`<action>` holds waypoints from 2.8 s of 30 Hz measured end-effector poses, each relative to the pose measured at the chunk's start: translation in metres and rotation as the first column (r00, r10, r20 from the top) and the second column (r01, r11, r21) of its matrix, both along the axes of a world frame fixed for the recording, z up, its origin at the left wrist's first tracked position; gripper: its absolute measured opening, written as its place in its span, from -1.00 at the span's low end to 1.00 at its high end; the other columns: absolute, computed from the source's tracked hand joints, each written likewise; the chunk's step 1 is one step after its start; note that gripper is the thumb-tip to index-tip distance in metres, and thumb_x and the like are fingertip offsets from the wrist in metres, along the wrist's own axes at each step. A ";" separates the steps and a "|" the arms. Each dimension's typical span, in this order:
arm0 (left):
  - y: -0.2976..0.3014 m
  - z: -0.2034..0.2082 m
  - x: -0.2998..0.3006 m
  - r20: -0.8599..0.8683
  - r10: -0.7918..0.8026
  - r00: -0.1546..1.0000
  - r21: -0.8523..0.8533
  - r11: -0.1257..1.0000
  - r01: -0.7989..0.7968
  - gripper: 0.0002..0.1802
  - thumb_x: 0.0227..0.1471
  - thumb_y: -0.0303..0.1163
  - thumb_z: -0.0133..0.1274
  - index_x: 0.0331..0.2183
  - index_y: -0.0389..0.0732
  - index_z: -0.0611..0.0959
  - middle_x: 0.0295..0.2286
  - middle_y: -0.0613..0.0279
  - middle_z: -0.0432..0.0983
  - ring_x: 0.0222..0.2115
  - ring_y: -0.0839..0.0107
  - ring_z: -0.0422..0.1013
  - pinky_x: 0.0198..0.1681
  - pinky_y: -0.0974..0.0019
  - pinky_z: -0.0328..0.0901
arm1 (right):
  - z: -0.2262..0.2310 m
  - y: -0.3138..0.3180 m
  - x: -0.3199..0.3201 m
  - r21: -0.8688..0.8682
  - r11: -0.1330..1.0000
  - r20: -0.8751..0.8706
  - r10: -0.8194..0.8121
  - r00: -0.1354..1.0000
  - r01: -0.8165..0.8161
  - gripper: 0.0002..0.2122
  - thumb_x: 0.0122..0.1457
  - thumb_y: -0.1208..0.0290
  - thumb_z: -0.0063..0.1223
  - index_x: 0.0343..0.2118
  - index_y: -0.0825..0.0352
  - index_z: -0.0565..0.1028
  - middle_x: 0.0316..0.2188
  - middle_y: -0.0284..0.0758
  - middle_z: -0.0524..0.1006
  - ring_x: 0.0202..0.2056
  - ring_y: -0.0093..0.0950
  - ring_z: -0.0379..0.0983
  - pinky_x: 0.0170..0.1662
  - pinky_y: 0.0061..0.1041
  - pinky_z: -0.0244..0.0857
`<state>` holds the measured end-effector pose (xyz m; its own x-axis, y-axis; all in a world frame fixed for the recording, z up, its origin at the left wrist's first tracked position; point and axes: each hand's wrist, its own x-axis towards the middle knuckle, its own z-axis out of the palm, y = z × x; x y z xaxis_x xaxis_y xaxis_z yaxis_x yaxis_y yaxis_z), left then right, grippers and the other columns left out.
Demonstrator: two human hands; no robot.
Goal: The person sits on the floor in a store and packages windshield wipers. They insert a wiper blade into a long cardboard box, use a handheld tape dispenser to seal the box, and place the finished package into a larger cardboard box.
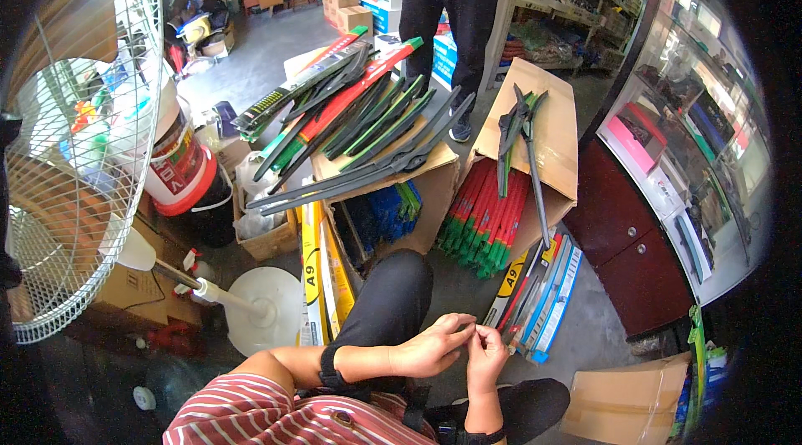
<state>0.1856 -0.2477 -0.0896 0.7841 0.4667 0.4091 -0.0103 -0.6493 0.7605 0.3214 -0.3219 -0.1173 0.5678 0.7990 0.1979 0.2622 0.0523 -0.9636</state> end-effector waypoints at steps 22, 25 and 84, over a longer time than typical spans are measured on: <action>0.006 0.008 -0.005 0.073 -0.089 0.993 0.132 0.988 0.079 -0.45 -0.26 -0.64 0.06 -0.09 -0.39 0.44 -0.05 -0.11 0.23 0.02 -0.06 0.17 0.09 0.05 0.11 | 0.014 -0.013 0.007 0.025 0.992 -0.035 0.128 0.991 -0.127 -0.98 0.09 0.63 0.00 -0.44 0.40 0.45 -0.59 -0.50 0.41 -0.54 -0.72 0.30 -0.46 -0.69 0.21; 0.006 0.007 -0.005 0.063 -0.103 0.993 0.125 0.988 0.095 -0.45 -0.26 -0.64 0.06 -0.08 -0.38 0.45 -0.07 -0.08 0.26 0.01 -0.02 0.19 0.08 0.07 0.12 | 0.013 -0.015 0.005 0.017 0.993 -0.111 0.121 0.986 -0.120 -0.97 0.08 0.61 0.03 -0.47 0.39 0.45 -0.61 -0.52 0.38 -0.55 -0.75 0.27 -0.46 -0.71 0.18; 0.058 0.043 -0.031 0.407 0.033 0.913 -0.485 0.855 0.185 -0.80 0.08 -0.42 -0.02 -0.24 -0.30 0.51 -0.18 0.18 0.31 -0.10 0.36 0.28 -0.01 0.31 0.18 | 0.052 0.012 -0.010 0.124 0.930 -0.663 0.337 0.668 -0.346 -0.94 0.16 0.48 -0.06 -0.41 0.34 0.40 -0.59 -0.40 0.38 -0.61 -0.60 0.29 -0.53 -0.57 0.29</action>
